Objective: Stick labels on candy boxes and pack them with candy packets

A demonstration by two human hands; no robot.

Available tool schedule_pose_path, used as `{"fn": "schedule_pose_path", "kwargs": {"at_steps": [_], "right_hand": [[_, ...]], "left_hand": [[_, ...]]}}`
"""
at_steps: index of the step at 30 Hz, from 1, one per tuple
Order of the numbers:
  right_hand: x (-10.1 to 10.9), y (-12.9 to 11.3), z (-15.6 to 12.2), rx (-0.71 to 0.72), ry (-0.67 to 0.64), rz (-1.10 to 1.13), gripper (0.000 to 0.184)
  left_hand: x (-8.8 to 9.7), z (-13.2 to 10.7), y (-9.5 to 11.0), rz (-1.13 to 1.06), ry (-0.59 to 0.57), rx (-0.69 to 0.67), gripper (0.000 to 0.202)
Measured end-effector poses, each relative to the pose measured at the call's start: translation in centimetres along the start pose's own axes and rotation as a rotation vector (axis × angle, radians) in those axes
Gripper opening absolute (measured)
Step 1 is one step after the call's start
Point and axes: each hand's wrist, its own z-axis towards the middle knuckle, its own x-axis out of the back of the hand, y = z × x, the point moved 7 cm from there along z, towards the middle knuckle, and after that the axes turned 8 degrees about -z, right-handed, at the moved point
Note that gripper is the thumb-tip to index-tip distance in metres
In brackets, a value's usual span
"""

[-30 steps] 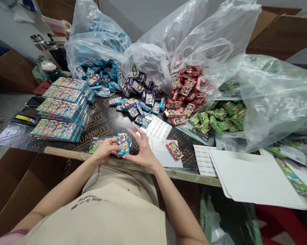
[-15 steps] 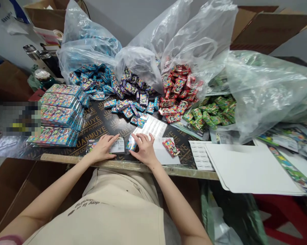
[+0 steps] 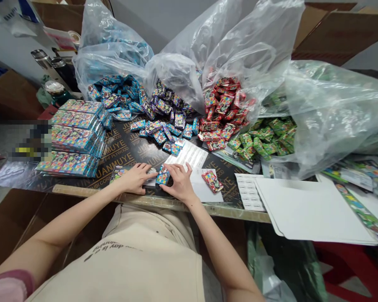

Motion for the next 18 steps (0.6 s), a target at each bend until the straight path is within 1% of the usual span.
{"fn": "schedule_pose_path", "kwargs": {"at_steps": [3, 6, 9, 11, 13, 15, 18], "right_hand": [[0.7, 0.2, -0.6, -0.037, 0.046, -0.041, 0.060], [1.3, 0.0, -1.1, -0.046, 0.084, -0.065, 0.057], [1.3, -0.7, -1.4, -0.003, 0.091, -0.113, 0.055], [1.1, -1.2, -1.4, 0.030, 0.091, -0.135, 0.056], [0.9, -1.5, -1.4, 0.048, 0.090, -0.142, 0.057], [0.8, -1.5, -1.3, 0.049, 0.092, -0.137, 0.056], [1.1, -1.2, -1.4, 0.029, 0.113, -0.113, 0.056]], "left_hand": [[0.1, 0.9, 0.2, 0.014, -0.018, 0.008, 0.078], [0.5, 1.3, 0.6, 0.008, -0.017, -0.011, 0.069], [1.4, 1.2, 0.8, -0.078, 0.050, -0.005, 0.053], [1.9, 1.1, 0.7, -0.160, 0.101, 0.002, 0.048], [2.0, 0.8, 0.6, -0.207, 0.117, -0.013, 0.051], [1.9, 0.3, 0.3, -0.203, 0.113, -0.043, 0.058], [1.6, -1.4, -0.7, -0.140, 0.110, -0.057, 0.079]]}}
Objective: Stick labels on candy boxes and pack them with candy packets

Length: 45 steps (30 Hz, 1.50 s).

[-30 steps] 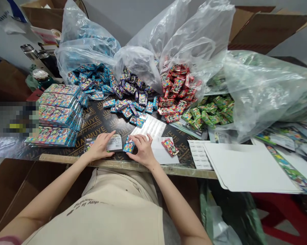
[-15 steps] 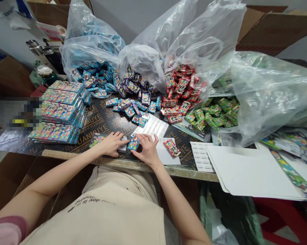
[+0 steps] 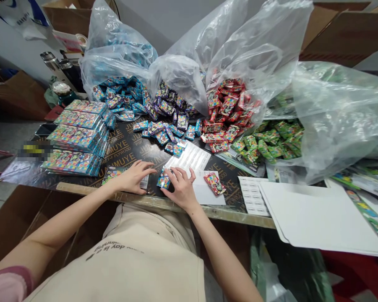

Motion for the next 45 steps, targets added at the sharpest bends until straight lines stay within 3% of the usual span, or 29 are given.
{"fn": "schedule_pose_path", "kwargs": {"at_steps": [2, 5, 10, 15, 21, 26, 38, 45], "right_hand": [[0.2, 0.4, -0.1, -0.022, 0.022, 0.021, 0.056], [0.1, 0.7, -0.3, -0.053, 0.032, 0.053, 0.057], [-0.6, -0.2, 0.4, -0.052, 0.038, 0.062, 0.057], [-0.3, -1.2, 1.1, 0.003, 0.078, -0.044, 0.050], [-0.2, -1.8, 1.1, 0.061, 0.057, -0.049, 0.053], [0.4, -2.3, 1.2, 0.100, 0.100, -0.023, 0.050], [0.1, -1.1, 2.7, 0.166, -0.063, 0.268, 0.056], [-0.4, -0.5, 2.8, 0.120, -0.129, 0.324, 0.069]], "left_hand": [[-0.3, -1.4, -0.9, 0.038, -0.023, 0.021, 0.090], [-1.3, -2.9, -2.2, 0.051, -0.059, 0.058, 0.088], [-2.1, -2.5, -2.8, 0.053, 0.021, 0.066, 0.084], [-0.7, -1.8, -1.7, -0.029, 0.124, 0.016, 0.093], [0.1, -1.7, -0.5, 0.031, 0.084, -0.035, 0.072], [0.9, -1.3, -0.7, -0.049, 0.144, -0.024, 0.086], [1.7, -1.2, -0.5, -0.281, 0.178, 0.015, 0.108], [2.1, -1.3, 0.0, -0.266, 0.220, -0.009, 0.105]]}}
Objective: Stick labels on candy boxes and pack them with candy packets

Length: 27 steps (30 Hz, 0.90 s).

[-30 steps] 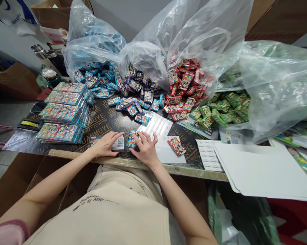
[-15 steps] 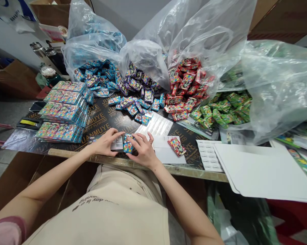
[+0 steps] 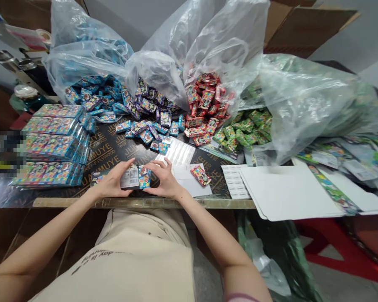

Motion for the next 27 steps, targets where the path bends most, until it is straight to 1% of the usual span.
{"fn": "schedule_pose_path", "kwargs": {"at_steps": [2, 4, 6, 8, 9, 10, 12, 13, 14, 15, 17, 18, 19, 21, 22, 23, 24, 25, 26, 27], "right_hand": [[-0.2, 0.0, -0.1, 0.018, -0.012, 0.023, 0.072], [-0.3, -0.1, -0.2, 0.031, 0.006, 0.022, 0.075], [0.1, 0.0, -0.5, -0.010, 0.077, -0.033, 0.080], [0.7, 0.0, -1.0, -0.090, 0.179, -0.101, 0.085], [0.8, -0.2, -1.1, -0.106, 0.201, -0.116, 0.084], [0.6, -0.5, -1.1, -0.091, 0.190, -0.114, 0.080], [-0.1, -1.1, -0.5, -0.009, 0.112, -0.088, 0.067], [-0.3, -0.8, 0.1, 0.006, 0.091, -0.085, 0.060], [-0.3, 0.1, 0.9, -0.026, 0.108, -0.102, 0.054], [-0.1, 1.6, 1.9, -0.103, 0.160, -0.138, 0.050], [0.6, 5.6, 4.1, -0.310, 0.283, -0.230, 0.047], [0.6, 7.5, 5.3, -0.378, 0.301, -0.253, 0.047], [0.4, 9.3, 6.5, -0.410, 0.290, -0.236, 0.047], [0.2, 12.2, 8.5, -0.448, 0.276, -0.147, 0.038], [0.4, 13.1, 9.0, -0.467, 0.294, -0.100, 0.035], [0.7, 13.7, 9.0, -0.499, 0.341, -0.034, 0.033], [1.1, 13.9, 8.7, -0.540, 0.398, 0.064, 0.032], [1.2, 13.7, 8.0, -0.585, 0.449, 0.203, 0.032], [1.0, 13.2, 7.1, -0.630, 0.479, 0.390, 0.033], [0.4, 12.3, 6.2, -0.670, 0.482, 0.597, 0.035]], "left_hand": [[-0.4, 0.1, 0.2, -0.019, -0.026, -0.030, 0.104], [-0.8, 0.3, 0.5, -0.030, -0.055, -0.058, 0.102], [-0.5, 0.5, 0.4, -0.027, -0.017, -0.053, 0.099], [0.2, 0.7, 0.1, -0.016, 0.059, -0.026, 0.099], [0.5, 0.8, -0.1, -0.009, 0.089, -0.015, 0.099], [0.8, 0.9, -0.2, -0.005, 0.106, -0.008, 0.099], [0.9, 1.1, -0.4, -0.002, 0.111, -0.005, 0.100], [0.8, 1.2, -0.5, -0.003, 0.111, -0.004, 0.100], [0.7, 1.3, -0.7, -0.001, 0.110, 0.003, 0.100], [0.6, 1.4, -0.9, 0.005, 0.108, 0.015, 0.099], [0.0, 1.5, -1.7, 0.040, 0.090, 0.055, 0.098], [-0.3, 1.5, -2.2, 0.067, 0.070, 0.083, 0.097], [-0.7, 1.5, -2.8, 0.095, 0.045, 0.116, 0.096], [-1.2, 1.3, -3.9, 0.134, 0.009, 0.183, 0.092], [-1.2, 1.2, -4.3, 0.132, 0.019, 0.210, 0.091], [-0.9, 1.2, -4.5, 0.106, 0.062, 0.235, 0.089], [-0.4, 1.2, -4.6, 0.050, 0.137, 0.261, 0.086], [0.3, 1.2, -4.6, -0.041, 0.237, 0.295, 0.081], [0.9, 1.2, -4.6, -0.174, 0.341, 0.341, 0.075], [1.1, 1.2, -4.7, -0.349, 0.430, 0.402, 0.067]]}}
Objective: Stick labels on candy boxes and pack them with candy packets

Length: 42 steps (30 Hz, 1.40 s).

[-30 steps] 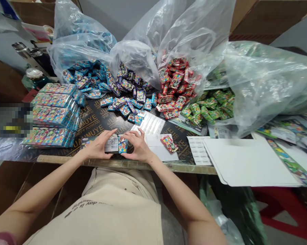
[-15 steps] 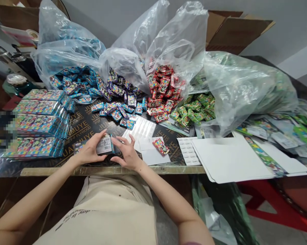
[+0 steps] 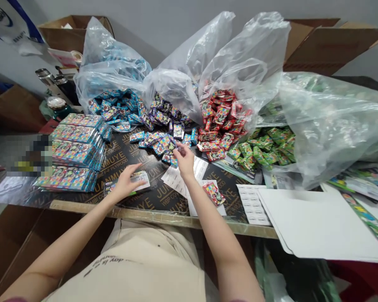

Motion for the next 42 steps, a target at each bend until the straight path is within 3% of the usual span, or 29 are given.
{"fn": "schedule_pose_path", "kwargs": {"at_steps": [2, 5, 8, 13, 16, 20, 24, 28, 30, 33, 36, 39, 42], "right_hand": [[-1.2, -0.2, -3.6, -0.156, -0.134, 0.263, 0.041], [-2.2, -1.0, -8.8, -0.265, -0.251, 0.360, 0.040], [-1.9, -1.8, -11.4, -0.240, -0.325, 0.292, 0.037], [-0.8, -3.9, -11.6, 0.053, -0.409, 0.046, 0.048], [-1.1, -3.7, -11.5, 0.014, -0.361, 0.094, 0.055], [-1.7, -3.4, -11.6, -0.030, -0.305, 0.166, 0.034], [-2.2, -4.4, -11.7, 0.088, -0.420, 0.059, 0.046], [-2.0, -6.8, -12.6, 0.426, -0.452, -0.263, 0.069], [-2.1, -7.5, -13.1, 0.551, -0.470, -0.367, 0.068], [-1.4, -7.1, -12.7, 0.591, -0.356, -0.453, 0.061], [-0.7, -5.3, -11.8, 0.574, -0.226, -0.559, 0.062], [-0.9, -3.3, -11.4, 0.559, -0.211, -0.630, 0.063], [-1.2, -2.4, -11.6, 0.552, -0.232, -0.653, 0.061]], "left_hand": [[-0.8, 0.1, -0.2, -0.395, 0.060, 0.212, 0.056], [-2.8, -0.1, 0.2, -0.824, 0.096, 0.415, 0.045], [-3.2, -0.5, 0.1, -0.921, 0.140, 0.487, 0.035], [-2.4, -1.5, -0.6, -0.976, 0.164, 0.559, 0.033], [-2.2, -2.2, 0.0, -0.992, 0.175, 0.518, 0.032], [-3.9, -3.8, 1.0, -0.804, -0.043, 0.494, 0.032], [-5.5, -5.2, 1.4, -0.636, -0.328, 0.492, 0.020], [-5.1, -5.5, 0.6, -0.736, -0.241, 0.592, 0.030], [-4.9, -5.3, 0.3, -0.716, -0.256, 0.584, 0.035], [-2.7, -3.9, 0.1, -0.421, -0.173, 0.333, 0.051], [0.1, -2.7, 0.1, 0.133, -0.042, 0.000, 0.091], [0.0, -2.4, -1.4, 0.518, -0.181, -0.093, 0.107], [-0.5, -2.6, -1.7, 0.583, -0.255, -0.171, 0.106]]}}
